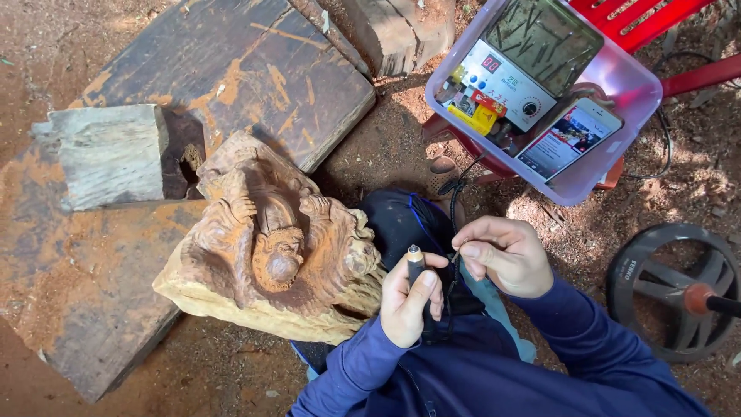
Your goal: Carving intricate details into a wooden sculpture using a rotary power tool.
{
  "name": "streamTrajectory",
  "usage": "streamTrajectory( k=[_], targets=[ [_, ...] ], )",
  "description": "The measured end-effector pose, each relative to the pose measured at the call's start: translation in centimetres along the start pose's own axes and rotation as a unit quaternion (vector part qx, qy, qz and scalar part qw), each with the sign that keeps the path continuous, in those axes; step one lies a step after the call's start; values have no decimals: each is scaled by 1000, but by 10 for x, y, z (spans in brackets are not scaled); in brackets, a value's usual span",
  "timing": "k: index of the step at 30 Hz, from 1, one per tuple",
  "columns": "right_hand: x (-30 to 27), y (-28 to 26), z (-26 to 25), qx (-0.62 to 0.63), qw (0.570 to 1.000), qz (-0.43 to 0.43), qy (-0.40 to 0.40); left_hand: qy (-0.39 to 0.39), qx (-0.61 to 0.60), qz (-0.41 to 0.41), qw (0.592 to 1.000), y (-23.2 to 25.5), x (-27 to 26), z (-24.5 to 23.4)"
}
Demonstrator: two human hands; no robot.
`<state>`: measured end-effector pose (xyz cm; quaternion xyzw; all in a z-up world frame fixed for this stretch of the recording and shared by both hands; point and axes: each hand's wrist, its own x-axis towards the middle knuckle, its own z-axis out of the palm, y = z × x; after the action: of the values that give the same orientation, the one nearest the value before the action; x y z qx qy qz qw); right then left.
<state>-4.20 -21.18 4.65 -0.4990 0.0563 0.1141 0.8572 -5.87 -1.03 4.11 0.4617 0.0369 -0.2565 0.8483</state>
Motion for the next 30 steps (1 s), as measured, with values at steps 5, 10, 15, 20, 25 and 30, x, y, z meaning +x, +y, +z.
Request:
streamTrajectory(
  k=[5,10,15,20,25,30],
  targets=[
    [0,-4,0,-32,999,-1,-5,1,8,-6,1000,-4,0,-1],
    [56,-32,-40,-192,979,-26,67,-2,15,-10,1000,-14,-1,-5],
    [181,-88,-134,-435,860,15,265,13,9,-27,1000,-22,1,-9],
    [256,-85,-203,-484,815,-44,316,33,3,-37,999,-25,2,-18],
    [271,-86,-224,-527,773,-34,352,58,5,-49,997,-27,4,-28],
    [270,-88,-263,-693,676,51,244,51,15,-59,997,-30,5,-31]
  ],
)
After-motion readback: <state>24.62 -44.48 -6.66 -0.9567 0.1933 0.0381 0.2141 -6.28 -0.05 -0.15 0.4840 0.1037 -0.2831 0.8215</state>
